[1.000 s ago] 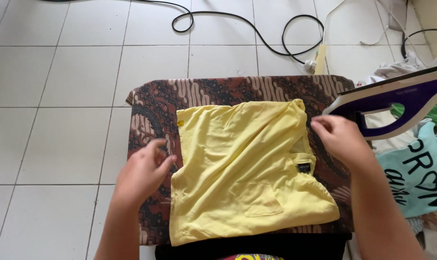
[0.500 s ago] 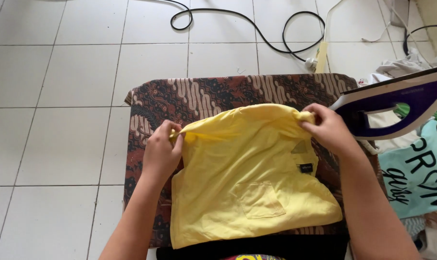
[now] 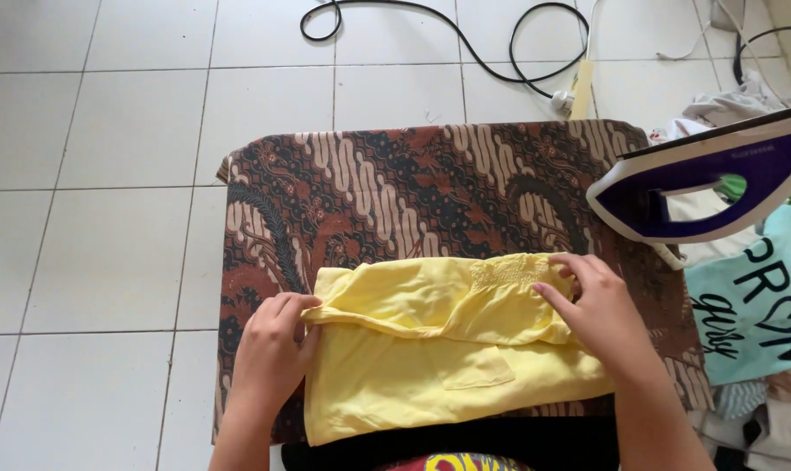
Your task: Ironing a yellow t-shirt on a low surface and then folding it into a compact square.
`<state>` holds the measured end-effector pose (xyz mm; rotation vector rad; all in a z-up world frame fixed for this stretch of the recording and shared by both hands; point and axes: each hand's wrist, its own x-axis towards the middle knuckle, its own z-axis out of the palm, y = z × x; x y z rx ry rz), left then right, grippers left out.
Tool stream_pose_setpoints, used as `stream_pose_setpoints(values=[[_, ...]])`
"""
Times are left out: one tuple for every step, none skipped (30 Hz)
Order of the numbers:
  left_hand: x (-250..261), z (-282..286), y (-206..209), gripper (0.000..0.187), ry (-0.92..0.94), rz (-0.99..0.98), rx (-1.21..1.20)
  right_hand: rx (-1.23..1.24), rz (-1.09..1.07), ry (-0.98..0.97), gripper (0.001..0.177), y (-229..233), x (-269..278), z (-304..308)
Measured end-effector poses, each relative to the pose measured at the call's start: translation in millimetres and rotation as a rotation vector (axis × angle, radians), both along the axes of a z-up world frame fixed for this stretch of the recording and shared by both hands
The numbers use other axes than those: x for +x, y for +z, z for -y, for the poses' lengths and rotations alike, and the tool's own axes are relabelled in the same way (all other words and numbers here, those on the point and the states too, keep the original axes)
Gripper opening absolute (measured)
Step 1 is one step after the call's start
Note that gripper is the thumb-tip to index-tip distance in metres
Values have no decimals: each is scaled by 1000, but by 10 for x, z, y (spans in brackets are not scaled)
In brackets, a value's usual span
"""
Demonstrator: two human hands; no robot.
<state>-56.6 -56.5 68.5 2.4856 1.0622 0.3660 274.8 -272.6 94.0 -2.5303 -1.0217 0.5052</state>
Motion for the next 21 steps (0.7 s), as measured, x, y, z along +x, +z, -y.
stream_pose_setpoints(values=[[-9, 3, 12, 30, 31, -15, 11, -169, -5, -78, 54, -37, -17, -49], [-18, 4, 20, 29, 63, -29, 22, -336, -8, -159, 78, -77, -33, -101], [-27, 1, 43, 29, 64, -30, 23, -335, -9, -158, 78, -37, -44, -108], [-36, -2, 63, 28, 87, -34, -24, -363, 11, -176, 54, 1, -56, -116], [-46, 0, 82, 26, 111, -37, -72, -390, 31, -193, 31, 40, -67, -121], [-37, -17, 112, 26, 114, -38, -72, -390, 31, -190, 31, 95, -44, -132], [-20, -33, 142, 23, 131, 6, -141, -293, 17, -244, 28, 154, -17, -136], [-3, -47, 173, 20, 147, 49, -211, -196, 3, -298, 25, 216, 10, -138], [38, -97, 197, 20, 147, 53, -211, -195, 6, -299, 25, 215, 80, -147], [78, -145, 223, 15, 131, 166, -232, 40, 12, -268, 19, 218, 150, -154], [119, -194, 251, 10, 115, 280, -252, 277, 19, -239, 13, 221, 220, -161], [170, -248, 260, 10, 114, 284, -250, 279, 23, -238, 13, 268, 255, -225], [219, -305, 273, 13, 135, 355, -320, 143, -128, -254, 16, 314, 290, -297], [271, -364, 286, 16, 156, 427, -390, 6, -278, -269, 20, 360, 329, -371], [269, -376, 293, 16, 155, 428, -389, 8, -277, -268, 20, 403, 238, -404], [271, -391, 299, 14, 165, 395, -398, -153, -276, -203, 29, 444, 151, -441], [284, -414, 302, 11, 174, 363, -407, -314, -272, -141, 44, 487, 71, -481], [271, -401, 294, 11, 172, 365, -405, -311, -269, -142, 44, 403, 74, -421], [248, -376, 280, 11, 193, 332, -423, -288, -209, -143, 35, 310, 67, -349], [226, -353, 262, 10, 214, 299, -441, -265, -148, -143, 27, 212, 61, -279], [195, -340, 246, 10, 215, 295, -442, -268, -152, -143, 27, 159, 84, -242]])
